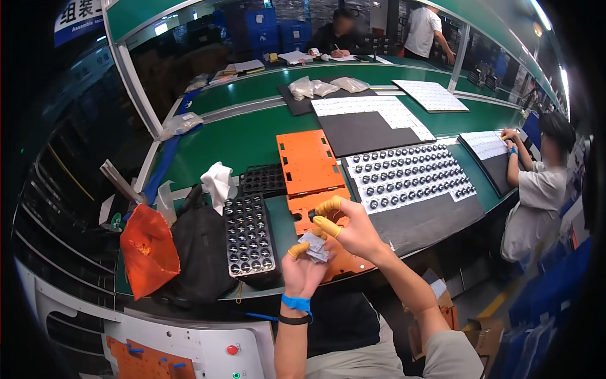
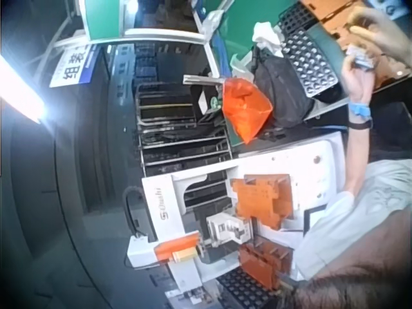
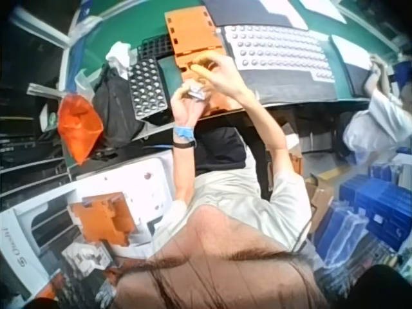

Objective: The person places small cylindrical components into an orange fixture, then uses a press machine to secure them. They repeat this process, picking components from a tray and placing them into the fixture before pressing.

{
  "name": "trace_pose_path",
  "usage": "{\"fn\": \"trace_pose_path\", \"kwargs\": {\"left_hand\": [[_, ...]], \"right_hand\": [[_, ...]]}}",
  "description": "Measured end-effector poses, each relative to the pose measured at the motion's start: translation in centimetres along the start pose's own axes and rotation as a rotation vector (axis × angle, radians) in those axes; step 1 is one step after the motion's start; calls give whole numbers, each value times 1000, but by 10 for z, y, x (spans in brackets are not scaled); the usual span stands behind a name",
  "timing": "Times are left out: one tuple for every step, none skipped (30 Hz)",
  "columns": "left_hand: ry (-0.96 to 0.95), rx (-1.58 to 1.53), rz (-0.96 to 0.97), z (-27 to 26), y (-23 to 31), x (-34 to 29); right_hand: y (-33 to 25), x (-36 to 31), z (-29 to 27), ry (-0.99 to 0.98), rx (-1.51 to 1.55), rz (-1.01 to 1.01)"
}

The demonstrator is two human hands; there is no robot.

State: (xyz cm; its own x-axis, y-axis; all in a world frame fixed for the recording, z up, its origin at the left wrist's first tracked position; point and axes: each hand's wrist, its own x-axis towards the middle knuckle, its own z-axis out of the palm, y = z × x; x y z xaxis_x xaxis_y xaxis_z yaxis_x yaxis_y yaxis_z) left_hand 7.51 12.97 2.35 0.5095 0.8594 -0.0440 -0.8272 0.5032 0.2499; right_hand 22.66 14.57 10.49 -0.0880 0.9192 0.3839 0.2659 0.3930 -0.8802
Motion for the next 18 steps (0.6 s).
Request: {"fn": "trace_pose_path", "kwargs": {"left_hand": [[22, 29, -5, 6, 0, -3], [45, 58, -10, 8, 1, -4], [22, 72, -18, -2, -1, -3], [15, 110, -11, -2, -2, -3], [8, 148, -2, -1, -3, -4], [2, 186, 7, 0, -4, -4], [-14, 210, 20, -1, -6, -3], [-19, 247, 37, -5, -8, -4], [-25, 284, 54, -10, -10, -4], [-27, 322, 73, -11, -10, -4], [-11, 354, 85, -11, -12, -5], [4, 347, 92, -11, -13, -7], [15, 340, 96, -11, -13, -8], [26, 333, 100, -10, -13, -9], [39, 333, 97, -9, -14, -10], [53, 332, 99, -8, -14, -12], [67, 332, 101, -7, -14, -13], [63, 372, 125, -9, -14, -13]], "right_hand": [[3, -4, -3, -43, 41, 98], [4, -7, -4, -68, 58, 109], [3, -11, -6, -93, 75, 120], [2, -14, -8, -114, 90, 129], [3, -18, -11, -140, 71, 187], [7, -22, -12, -132, 79, 136], [13, -26, -13, -122, 86, 85], [17, -30, -13, -114, 92, 34], [18, -35, -15, -129, 120, 104], [20, -36, -15, -134, 85, 57], [21, -36, -15, -139, 50, 9], [22, -37, -15, -145, 15, -38], [26, -37, -14, -142, 43, -28], [31, -37, -12, -139, 70, -18], [35, -37, -12, -136, 99, -8], [34, -37, -12, -148, 85, -6], [32, -35, -13, -161, 72, -5], [29, -34, -13, -175, 59, -4]]}}
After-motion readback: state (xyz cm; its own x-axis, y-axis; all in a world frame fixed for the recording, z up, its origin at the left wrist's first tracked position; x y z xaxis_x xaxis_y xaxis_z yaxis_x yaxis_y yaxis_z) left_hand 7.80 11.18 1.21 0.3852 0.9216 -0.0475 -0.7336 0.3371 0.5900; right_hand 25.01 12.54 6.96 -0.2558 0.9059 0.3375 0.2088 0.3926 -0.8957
